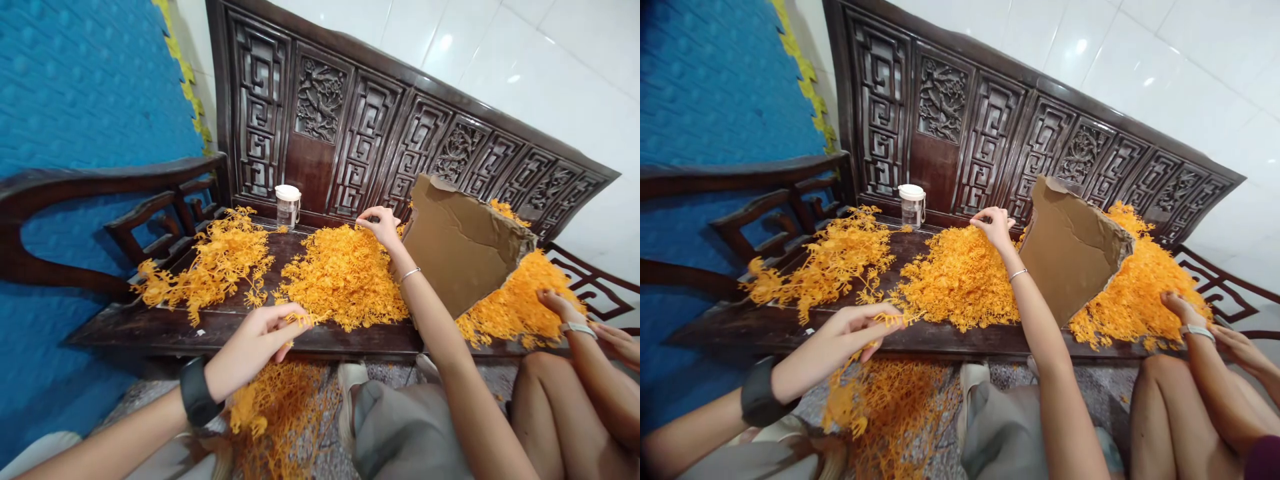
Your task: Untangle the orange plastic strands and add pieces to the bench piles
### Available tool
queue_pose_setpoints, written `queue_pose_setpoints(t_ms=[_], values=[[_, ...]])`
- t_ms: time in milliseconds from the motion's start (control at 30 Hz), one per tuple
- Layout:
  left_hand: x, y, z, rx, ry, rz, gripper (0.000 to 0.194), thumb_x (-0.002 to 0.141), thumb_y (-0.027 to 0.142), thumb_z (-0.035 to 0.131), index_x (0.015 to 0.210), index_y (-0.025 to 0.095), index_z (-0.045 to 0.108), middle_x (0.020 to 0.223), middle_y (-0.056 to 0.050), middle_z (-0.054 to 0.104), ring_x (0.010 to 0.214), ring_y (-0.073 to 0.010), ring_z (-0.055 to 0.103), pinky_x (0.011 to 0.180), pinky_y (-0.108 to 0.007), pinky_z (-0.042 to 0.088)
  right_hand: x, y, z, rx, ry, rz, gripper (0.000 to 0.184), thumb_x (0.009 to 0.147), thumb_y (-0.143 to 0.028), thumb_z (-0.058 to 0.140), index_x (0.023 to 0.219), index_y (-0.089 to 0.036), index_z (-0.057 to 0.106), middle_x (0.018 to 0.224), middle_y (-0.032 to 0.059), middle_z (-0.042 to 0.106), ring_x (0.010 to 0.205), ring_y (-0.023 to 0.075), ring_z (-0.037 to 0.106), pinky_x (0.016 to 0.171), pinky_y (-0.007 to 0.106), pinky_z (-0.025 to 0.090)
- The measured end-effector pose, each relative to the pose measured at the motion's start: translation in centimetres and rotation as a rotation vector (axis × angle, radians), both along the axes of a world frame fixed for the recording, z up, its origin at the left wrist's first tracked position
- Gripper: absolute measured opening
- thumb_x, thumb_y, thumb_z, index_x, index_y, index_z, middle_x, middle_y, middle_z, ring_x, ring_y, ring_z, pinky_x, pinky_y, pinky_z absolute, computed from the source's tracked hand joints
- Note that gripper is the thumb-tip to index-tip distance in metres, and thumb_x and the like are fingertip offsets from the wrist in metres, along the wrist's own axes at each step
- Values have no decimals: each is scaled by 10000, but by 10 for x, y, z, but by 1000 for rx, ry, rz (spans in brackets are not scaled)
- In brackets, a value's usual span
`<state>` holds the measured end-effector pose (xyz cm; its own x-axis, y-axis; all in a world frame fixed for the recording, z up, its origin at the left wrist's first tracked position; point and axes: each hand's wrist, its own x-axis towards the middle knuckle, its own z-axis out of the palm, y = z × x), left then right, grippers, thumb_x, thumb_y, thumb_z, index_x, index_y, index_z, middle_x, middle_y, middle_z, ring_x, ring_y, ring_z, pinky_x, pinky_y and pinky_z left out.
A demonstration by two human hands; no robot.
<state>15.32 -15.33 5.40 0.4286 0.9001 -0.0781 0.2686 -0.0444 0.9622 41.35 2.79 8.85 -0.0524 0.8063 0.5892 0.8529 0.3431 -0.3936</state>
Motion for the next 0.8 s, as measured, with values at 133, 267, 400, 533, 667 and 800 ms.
queue_pose_setpoints(t_ms=[133,267,400,533,667,800], values=[[0,-2,1,-5,-9,-6,259,721,412,511,729,161,573,364,98,377,367,-82,354,424,-203,301,-1,-1,-1,-1,-9,-19,193,715,-396,590,706,-223,674,908,46,638,958,248,460,755,359,232],[-1,-2,1,3,-21,-16,263,732,413,501,733,161,578,377,93,386,374,-84,360,421,-206,296,3,-2,-1,-23,10,-34,173,709,-377,596,715,-224,675,910,44,640,974,246,466,783,371,243],[-4,-2,0,8,-20,-1,259,732,413,506,723,166,584,367,88,399,372,-89,363,417,-209,298,11,0,-3,-36,69,-10,165,671,-371,629,721,-221,674,898,37,647,955,231,484,813,376,272],[-7,-1,-2,31,-14,13,249,741,403,514,733,169,597,366,87,403,376,-88,367,425,-208,315,15,2,-5,-45,164,51,198,641,-358,653,756,-198,671,875,43,655,890,211,516,772,347,337],[-8,1,-4,48,-3,21,243,753,397,507,756,174,602,373,89,407,379,-89,377,432,-203,322,16,2,-5,-55,212,64,189,629,-355,662,706,-183,666,820,40,660,850,200,534,745,329,368],[-7,1,-4,51,-3,18,248,744,401,506,755,170,598,379,87,409,381,-91,384,429,-203,322,18,1,-6,-58,222,56,169,641,-338,656,690,-177,669,802,39,661,837,191,545,762,327,366]])
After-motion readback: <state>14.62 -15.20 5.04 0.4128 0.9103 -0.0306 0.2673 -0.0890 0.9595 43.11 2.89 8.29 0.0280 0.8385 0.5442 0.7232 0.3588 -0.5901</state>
